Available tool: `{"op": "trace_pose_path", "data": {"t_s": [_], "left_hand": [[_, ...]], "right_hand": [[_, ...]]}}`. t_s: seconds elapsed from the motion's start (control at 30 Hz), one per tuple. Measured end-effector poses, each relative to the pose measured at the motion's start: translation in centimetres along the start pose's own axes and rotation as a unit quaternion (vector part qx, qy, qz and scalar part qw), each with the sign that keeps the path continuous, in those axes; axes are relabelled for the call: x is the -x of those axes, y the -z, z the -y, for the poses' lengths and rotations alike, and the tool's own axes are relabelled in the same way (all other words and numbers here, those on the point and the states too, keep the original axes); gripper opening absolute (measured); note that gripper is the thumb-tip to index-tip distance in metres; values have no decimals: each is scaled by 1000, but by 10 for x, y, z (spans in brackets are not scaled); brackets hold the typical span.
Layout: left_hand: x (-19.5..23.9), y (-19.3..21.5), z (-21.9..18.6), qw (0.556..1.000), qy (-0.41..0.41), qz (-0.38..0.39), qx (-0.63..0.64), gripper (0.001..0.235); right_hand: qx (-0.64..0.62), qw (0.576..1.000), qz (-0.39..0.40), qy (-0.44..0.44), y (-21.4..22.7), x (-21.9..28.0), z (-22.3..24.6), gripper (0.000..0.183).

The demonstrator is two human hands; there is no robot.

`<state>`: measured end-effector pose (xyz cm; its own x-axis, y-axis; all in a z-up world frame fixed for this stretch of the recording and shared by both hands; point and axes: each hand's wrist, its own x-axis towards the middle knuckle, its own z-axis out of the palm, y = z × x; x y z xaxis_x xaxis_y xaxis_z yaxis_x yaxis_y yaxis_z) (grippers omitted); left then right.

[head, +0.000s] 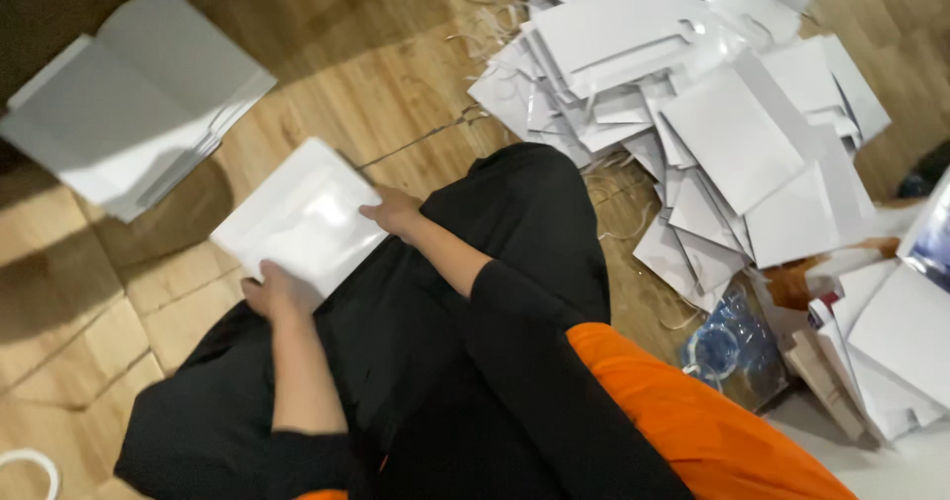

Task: The person sits on the floor and repeatedly folds white sheets of paper in half by hand. They smooth the creases and stack the folded papers into a pile on the floor.

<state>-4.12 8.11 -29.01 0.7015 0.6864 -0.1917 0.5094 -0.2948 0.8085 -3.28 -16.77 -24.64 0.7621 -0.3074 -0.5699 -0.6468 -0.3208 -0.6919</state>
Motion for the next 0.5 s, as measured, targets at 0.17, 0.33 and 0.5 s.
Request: {"op": "trace_pose_path", "data": {"t_s": [0.17, 0.33, 0.5], "left_hand": [[60, 41, -137, 958, 104, 209, 168, 58], [47, -13, -121, 904, -59, 342, 250, 38], [123, 63, -268, 851, -27, 436, 292, 51]], "right_hand": [[-336, 932, 73, 113, 85, 39, 12, 34], [-393, 909, -11, 139, 219, 117, 18, 26], [-584, 750, -217, 222, 312, 150, -5, 9]]}}
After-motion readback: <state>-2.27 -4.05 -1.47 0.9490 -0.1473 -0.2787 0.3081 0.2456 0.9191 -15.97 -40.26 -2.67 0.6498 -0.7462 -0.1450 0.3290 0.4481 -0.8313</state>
